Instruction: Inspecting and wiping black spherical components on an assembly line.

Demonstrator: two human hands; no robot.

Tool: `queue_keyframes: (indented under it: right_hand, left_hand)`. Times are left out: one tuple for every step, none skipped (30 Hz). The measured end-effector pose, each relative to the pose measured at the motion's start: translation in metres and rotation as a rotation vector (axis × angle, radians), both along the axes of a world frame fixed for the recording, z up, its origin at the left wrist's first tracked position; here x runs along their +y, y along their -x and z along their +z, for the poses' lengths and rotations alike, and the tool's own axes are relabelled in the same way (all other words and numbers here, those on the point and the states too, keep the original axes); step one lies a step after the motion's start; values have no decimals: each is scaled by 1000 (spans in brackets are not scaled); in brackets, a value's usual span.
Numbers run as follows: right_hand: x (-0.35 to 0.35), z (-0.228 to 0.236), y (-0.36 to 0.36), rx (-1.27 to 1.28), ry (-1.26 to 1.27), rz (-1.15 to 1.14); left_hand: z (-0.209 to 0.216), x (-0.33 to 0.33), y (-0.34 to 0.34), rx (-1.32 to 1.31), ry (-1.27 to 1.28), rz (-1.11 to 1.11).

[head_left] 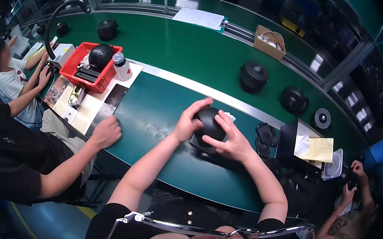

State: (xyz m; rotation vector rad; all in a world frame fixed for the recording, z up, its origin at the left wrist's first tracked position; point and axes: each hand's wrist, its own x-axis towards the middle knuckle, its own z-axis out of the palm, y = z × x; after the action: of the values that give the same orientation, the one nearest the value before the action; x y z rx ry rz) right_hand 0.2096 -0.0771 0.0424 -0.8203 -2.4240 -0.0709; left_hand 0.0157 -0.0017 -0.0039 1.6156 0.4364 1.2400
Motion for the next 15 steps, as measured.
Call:
queue_keyframes:
  right_hand:
    - [-4,-9,-3,49,-8,-35]
    - [-8,-15,-7,72,-6,-52]
    - [-14,-23,-5,197,75,-124]
    - [-19,-28,5,321,157,-179]
    - [-19,-32,11,370,180,-218]
    - [-21,-37,15,404,187,-222]
    - [-23,-41,21,438,197,-220]
    - [-26,-43,26,461,223,-237]
    - [-28,-42,29,452,231,-237]
    - [-30,-41,34,439,242,-232]
    - [-31,-41,36,424,199,-227]
    - [-34,-40,37,413,209,-202]
    - [-35,-39,41,403,184,-215]
    - [-37,-40,43,392,160,-228]
    - [-37,-41,44,384,169,-204]
  left_hand:
    - [23,-13,0,182,-177,109]
    - [21,-16,-2,190,-170,132]
    - [20,-17,-4,198,-164,159]
    - [26,-22,-1,190,-110,135]
    - [24,-24,1,195,-113,153]
    - [20,-25,2,192,-118,150]
    - [21,-27,5,190,-123,151]
    - [21,-31,8,216,-103,186]
    - [20,-37,9,248,-100,240]
    - [27,-46,11,277,-92,300]
    - [33,-53,10,254,-66,308]
    - [34,-58,9,249,-57,335]
    - [33,-61,10,219,-60,367]
    - [31,-65,10,189,-63,397]
    - [27,-66,12,186,-55,423]
